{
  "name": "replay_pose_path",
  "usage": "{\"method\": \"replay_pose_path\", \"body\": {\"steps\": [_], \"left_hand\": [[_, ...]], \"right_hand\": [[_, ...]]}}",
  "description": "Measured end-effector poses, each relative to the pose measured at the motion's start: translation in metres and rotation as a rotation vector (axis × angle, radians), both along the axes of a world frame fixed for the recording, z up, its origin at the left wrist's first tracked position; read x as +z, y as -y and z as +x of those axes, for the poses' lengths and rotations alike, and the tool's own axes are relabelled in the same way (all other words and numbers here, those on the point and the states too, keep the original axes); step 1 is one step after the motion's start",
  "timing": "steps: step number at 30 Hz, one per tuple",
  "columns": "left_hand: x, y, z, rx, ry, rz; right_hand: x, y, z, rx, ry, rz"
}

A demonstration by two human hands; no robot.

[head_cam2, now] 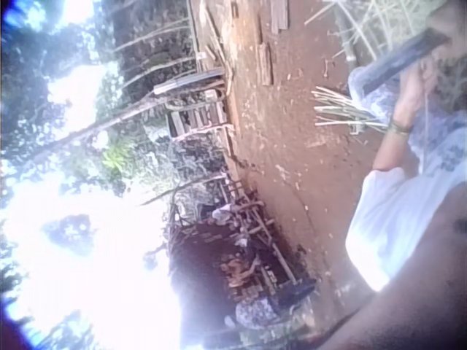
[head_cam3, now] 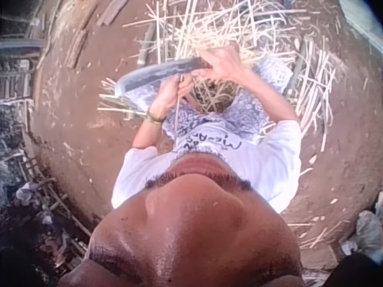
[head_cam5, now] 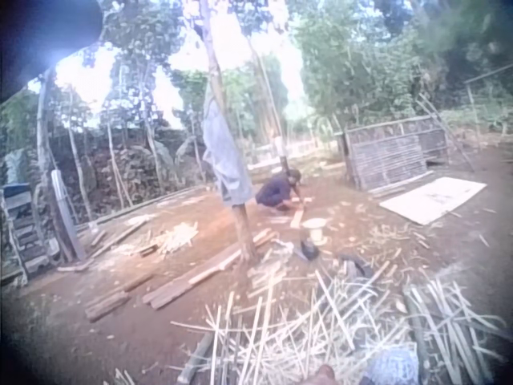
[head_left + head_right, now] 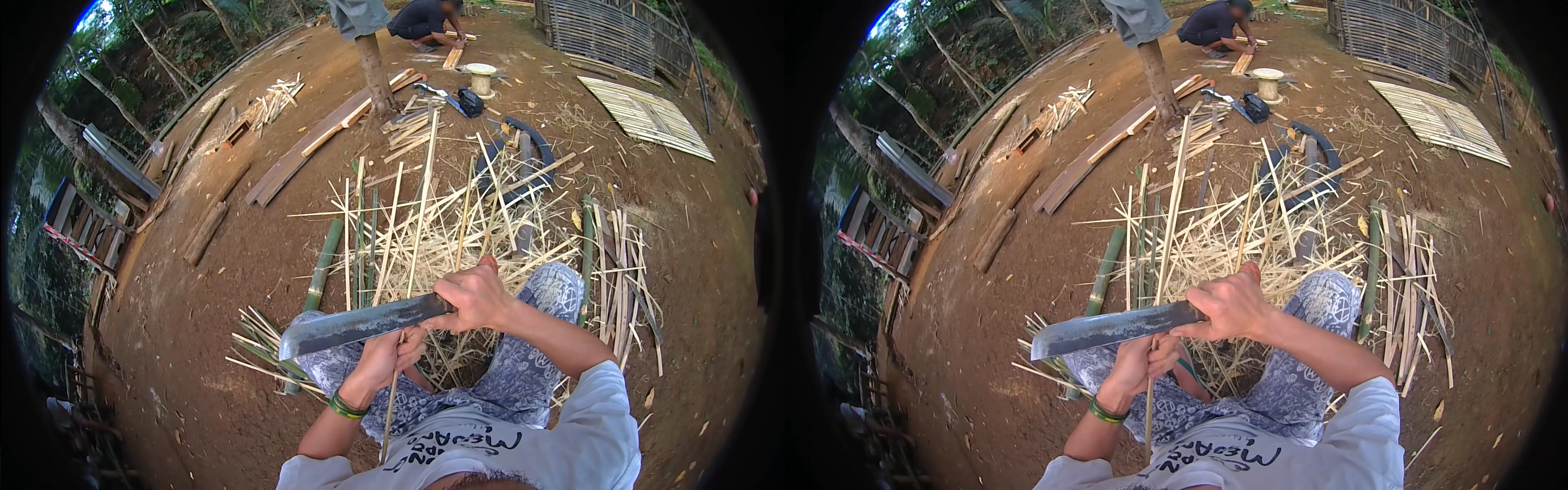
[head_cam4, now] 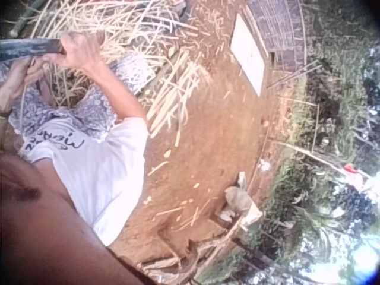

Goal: The person sits on the ground and uses a machete to split long bamboo poles into thin strips. They hold the bamboo with one hand and strike it with the machete to separate the layers, creating a pile of bamboo strips.

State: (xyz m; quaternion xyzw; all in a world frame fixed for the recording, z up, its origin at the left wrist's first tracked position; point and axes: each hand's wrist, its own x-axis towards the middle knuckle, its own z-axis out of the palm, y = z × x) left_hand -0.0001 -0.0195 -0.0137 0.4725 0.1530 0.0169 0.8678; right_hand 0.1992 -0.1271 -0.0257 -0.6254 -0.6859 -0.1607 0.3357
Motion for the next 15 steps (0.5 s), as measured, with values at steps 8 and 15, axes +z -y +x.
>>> {"method": "replay_pose_path", "body": {"steps": [8, 15], "left_hand": [[0.018, 0.008, -0.001, 0.052, 0.012, -0.099], [0.013, 0.014, -0.013, -0.053, -0.018, -0.163]], "right_hand": [[0.015, -0.006, 0.027, -0.111, 0.013, 0.105], [0.022, -0.008, 0.093, -0.276, -0.028, 0.197]]}}
